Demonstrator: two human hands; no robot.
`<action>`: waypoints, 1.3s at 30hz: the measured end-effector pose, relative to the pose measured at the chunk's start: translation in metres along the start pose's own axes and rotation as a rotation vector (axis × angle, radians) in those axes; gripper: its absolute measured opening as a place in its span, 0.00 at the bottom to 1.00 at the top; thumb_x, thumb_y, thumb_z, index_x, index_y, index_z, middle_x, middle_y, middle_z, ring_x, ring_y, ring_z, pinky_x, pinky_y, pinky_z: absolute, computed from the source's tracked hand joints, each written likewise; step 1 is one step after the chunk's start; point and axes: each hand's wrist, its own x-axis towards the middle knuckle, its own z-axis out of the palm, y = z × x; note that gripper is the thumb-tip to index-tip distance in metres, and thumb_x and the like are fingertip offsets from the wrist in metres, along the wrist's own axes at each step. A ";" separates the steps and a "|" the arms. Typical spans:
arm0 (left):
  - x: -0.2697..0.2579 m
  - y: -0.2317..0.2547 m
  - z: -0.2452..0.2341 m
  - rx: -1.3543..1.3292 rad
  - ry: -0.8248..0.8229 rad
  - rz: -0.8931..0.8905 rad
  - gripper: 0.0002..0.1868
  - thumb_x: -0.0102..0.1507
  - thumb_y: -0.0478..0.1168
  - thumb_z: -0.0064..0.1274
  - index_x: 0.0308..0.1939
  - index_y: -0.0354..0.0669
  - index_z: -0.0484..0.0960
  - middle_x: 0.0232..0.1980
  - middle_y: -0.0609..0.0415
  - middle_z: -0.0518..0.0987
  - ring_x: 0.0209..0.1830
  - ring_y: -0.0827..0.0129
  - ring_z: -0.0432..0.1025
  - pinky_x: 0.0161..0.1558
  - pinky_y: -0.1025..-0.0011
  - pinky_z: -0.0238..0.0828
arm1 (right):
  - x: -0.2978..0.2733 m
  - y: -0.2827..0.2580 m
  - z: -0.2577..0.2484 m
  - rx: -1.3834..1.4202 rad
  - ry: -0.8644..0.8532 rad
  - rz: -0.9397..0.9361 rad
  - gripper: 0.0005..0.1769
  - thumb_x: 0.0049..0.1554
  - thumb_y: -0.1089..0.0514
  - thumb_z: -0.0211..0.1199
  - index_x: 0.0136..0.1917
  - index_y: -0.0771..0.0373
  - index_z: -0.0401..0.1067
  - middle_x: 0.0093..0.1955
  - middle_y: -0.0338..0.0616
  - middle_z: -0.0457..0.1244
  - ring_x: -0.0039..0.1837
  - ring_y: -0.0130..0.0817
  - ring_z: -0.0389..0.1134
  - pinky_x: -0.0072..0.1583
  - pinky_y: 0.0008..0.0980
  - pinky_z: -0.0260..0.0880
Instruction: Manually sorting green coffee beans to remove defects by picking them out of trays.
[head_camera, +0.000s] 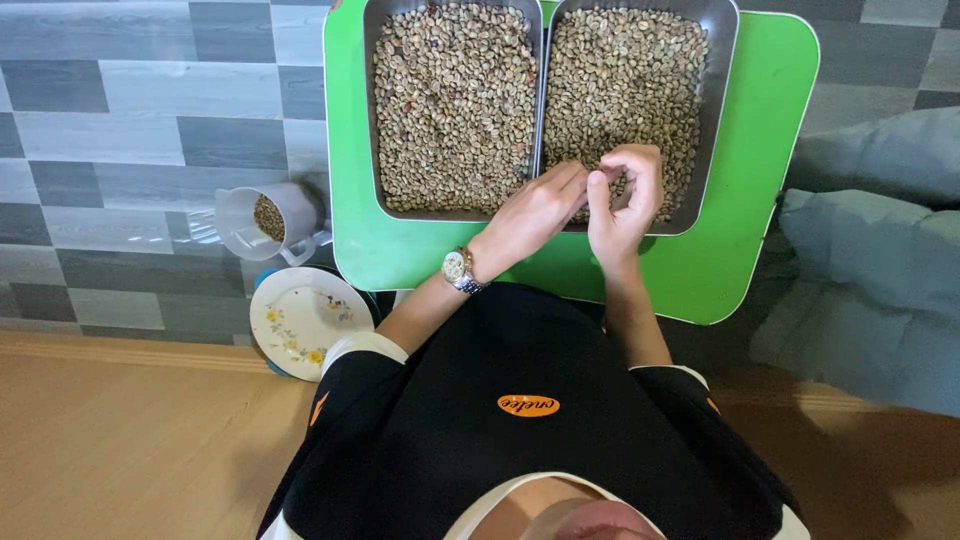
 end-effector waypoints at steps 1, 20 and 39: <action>0.000 0.000 0.000 0.000 0.000 0.000 0.05 0.69 0.32 0.48 0.39 0.33 0.76 0.34 0.48 0.73 0.38 0.53 0.75 0.37 0.66 0.78 | 0.001 -0.001 0.000 0.000 0.000 0.000 0.07 0.68 0.59 0.57 0.53 0.66 0.64 0.47 0.43 0.55 0.43 0.35 0.59 0.47 0.35 0.63; 0.003 0.009 -0.004 0.129 -0.004 0.019 0.09 0.71 0.32 0.41 0.42 0.30 0.76 0.36 0.49 0.71 0.38 0.56 0.74 0.36 0.67 0.76 | 0.005 -0.010 0.000 -0.023 -0.024 -0.007 0.08 0.69 0.58 0.56 0.51 0.65 0.65 0.45 0.43 0.56 0.41 0.37 0.58 0.47 0.37 0.63; -0.092 -0.010 -0.105 0.189 0.075 -0.356 0.11 0.71 0.34 0.54 0.56 0.35 0.76 0.46 0.45 0.74 0.47 0.53 0.75 0.52 0.60 0.75 | 0.000 0.001 0.003 0.004 -0.052 -0.010 0.10 0.68 0.60 0.59 0.50 0.69 0.64 0.46 0.48 0.55 0.45 0.38 0.58 0.49 0.36 0.62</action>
